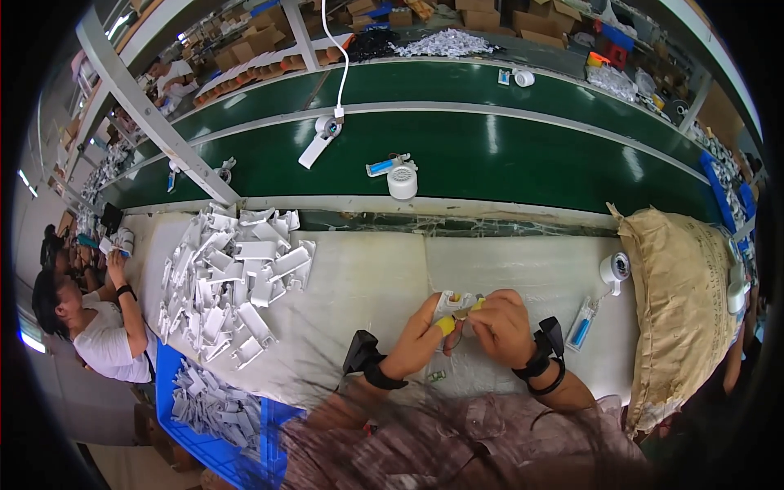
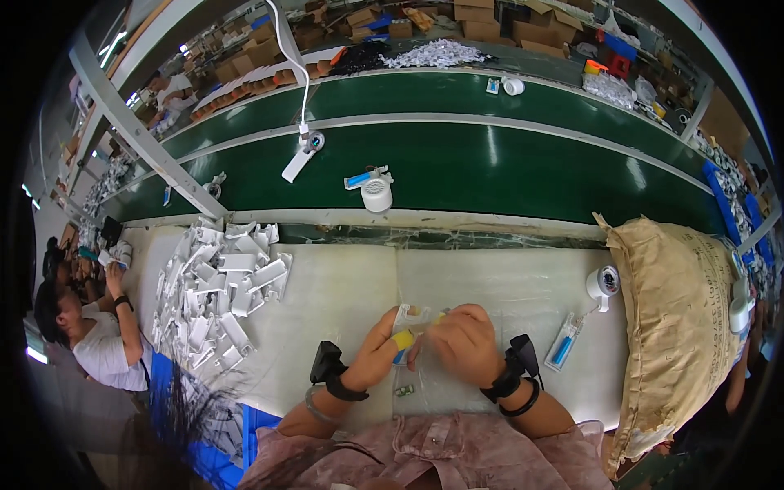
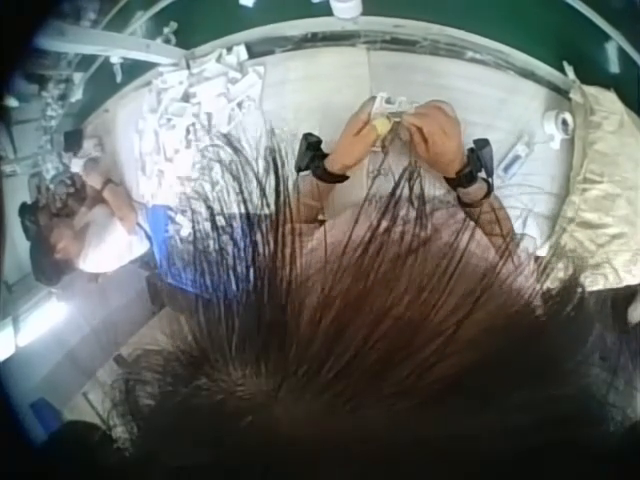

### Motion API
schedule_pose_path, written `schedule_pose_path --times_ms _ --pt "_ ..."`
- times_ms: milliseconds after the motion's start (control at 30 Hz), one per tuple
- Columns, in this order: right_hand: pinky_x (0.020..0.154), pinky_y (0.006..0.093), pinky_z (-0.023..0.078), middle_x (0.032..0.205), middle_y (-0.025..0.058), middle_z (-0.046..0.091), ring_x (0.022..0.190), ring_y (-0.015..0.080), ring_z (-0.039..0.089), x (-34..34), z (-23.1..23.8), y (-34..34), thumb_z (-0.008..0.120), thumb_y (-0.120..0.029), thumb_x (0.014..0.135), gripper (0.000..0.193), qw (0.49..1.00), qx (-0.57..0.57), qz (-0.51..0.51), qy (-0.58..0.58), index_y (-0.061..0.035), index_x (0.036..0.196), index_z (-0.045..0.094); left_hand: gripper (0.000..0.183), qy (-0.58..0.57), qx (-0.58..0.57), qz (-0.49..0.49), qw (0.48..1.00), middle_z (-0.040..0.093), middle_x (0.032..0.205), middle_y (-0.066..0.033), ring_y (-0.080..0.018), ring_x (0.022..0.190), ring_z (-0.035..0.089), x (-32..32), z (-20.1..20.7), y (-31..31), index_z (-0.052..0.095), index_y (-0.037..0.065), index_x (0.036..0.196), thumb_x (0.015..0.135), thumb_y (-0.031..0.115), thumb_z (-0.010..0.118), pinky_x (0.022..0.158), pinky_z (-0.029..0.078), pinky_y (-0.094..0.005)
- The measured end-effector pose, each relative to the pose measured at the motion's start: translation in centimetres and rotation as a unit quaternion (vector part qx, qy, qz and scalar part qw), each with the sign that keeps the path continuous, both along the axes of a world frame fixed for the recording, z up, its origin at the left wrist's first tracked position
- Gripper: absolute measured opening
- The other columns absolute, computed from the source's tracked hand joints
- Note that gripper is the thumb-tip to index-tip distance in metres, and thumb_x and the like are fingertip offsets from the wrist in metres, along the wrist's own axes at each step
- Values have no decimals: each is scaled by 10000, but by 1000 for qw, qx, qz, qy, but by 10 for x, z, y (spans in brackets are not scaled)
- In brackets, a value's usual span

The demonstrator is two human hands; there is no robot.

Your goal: The person picks up a white plastic housing and a battery, fits the battery into the housing, and connects the wires by hand before placing the unit on the conveyor belt.

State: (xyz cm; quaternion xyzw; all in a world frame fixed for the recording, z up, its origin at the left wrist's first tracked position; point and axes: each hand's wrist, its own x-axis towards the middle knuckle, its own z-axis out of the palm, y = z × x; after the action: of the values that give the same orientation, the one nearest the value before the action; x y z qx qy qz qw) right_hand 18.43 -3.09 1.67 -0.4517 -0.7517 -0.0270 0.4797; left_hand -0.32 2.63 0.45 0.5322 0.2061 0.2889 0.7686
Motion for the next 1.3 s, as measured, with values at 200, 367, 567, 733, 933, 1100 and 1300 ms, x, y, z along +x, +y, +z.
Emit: schedule_pose_path --times_ms 200,367,567,733,933,1100,1300 --pt "704 383 479 849 84 595 778 298 575 -1 0 0 746 15 670 229 1000 7 6 7 -73 862 659 406 21 31 -6 999 538 888 -67 -130 681 544 2 10 -2 368 34 1344 938 32 366 609 476 -286" --pt "690 374 477 851 79 590 778 293 572 -2 -3 1 755 11 663 237 1000 10 1 15 -79 863 666 387 23 35 -18 999 535 835 -59 -120 666 530 1 6 -2 377 38 1334 947 34 382 617 462 -279" --pt "705 365 502 810 60 581 743 264 579 -3 0 1 744 5 597 283 1000 13 -9 14 -91 855 680 271 42 35 10 998 529 791 -27 -76 648 497 4 15 -6 444 29 1182 914 28 405 588 437 -236" --pt "685 370 471 856 68 592 780 287 568 -2 -1 0 755 15 674 239 1000 3 -2 18 -76 877 669 397 44 65 -5 997 536 897 -50 -110 725 527 3 12 -5 395 13 1322 925 7 393 671 452 -263" --pt "696 373 472 859 73 591 795 291 567 -3 -3 0 762 2 678 244 1000 -2 4 23 -77 891 673 406 69 127 20 989 536 932 -54 -117 768 529 1 13 -7 403 -1 1313 907 6 402 701 453 -265" --pt "699 362 495 805 54 579 734 261 572 -5 3 3 750 3 610 262 1000 16 -7 19 -95 843 683 375 73 135 32 988 537 892 -71 -125 731 515 2 16 -7 429 0 1255 882 26 407 662 442 -273" --pt "692 368 491 832 63 577 748 272 569 -4 0 1 754 -17 625 247 1000 2 -12 18 -96 849 686 370 40 121 26 992 533 875 -54 -108 719 511 4 18 -7 429 4 1249 880 11 392 647 441 -262"
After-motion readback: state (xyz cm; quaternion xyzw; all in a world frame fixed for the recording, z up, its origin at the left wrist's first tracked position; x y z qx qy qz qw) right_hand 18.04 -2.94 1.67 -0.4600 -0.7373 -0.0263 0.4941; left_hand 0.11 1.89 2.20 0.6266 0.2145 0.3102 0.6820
